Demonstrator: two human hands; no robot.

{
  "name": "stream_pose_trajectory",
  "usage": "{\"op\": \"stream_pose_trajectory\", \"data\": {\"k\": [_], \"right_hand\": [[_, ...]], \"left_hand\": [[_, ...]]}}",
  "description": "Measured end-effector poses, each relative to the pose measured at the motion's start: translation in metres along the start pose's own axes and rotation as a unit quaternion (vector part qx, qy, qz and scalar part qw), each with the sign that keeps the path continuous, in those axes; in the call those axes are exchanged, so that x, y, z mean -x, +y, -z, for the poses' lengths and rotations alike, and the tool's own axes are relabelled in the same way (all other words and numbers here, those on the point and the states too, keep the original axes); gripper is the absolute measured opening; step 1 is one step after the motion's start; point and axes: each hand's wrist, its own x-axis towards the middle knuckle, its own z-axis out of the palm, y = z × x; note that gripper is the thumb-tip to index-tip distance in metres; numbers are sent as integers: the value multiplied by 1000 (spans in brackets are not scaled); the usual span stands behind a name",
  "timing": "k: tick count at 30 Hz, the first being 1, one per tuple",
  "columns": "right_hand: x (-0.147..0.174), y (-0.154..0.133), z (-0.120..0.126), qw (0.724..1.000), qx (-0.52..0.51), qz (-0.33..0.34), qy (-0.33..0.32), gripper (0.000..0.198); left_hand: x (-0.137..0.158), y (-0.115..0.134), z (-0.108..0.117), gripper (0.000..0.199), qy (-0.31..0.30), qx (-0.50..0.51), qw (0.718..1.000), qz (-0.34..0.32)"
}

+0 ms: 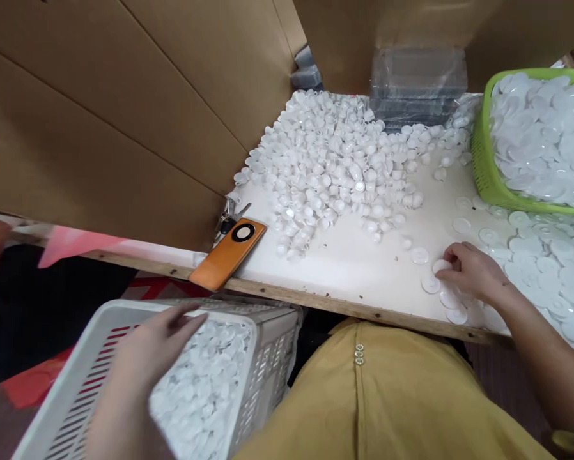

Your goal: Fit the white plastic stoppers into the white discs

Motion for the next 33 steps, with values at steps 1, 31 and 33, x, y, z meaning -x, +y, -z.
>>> {"op": "stream_pose_trajectory", "data": {"k": [1, 31, 33], "right_hand": [[-1, 0, 1, 1000, -29, -6, -8, 16], [-58, -86, -26, 904, -370, -47, -209, 26], [-58, -89, -29, 904, -361, -51, -224, 27]], "left_hand": [[-7, 34, -11, 31, 14, 4, 1000, -23], [-56, 274, -126, 12, -165, 274, 889, -328], [-56, 269, -125, 14, -172, 259, 899, -310]]}}
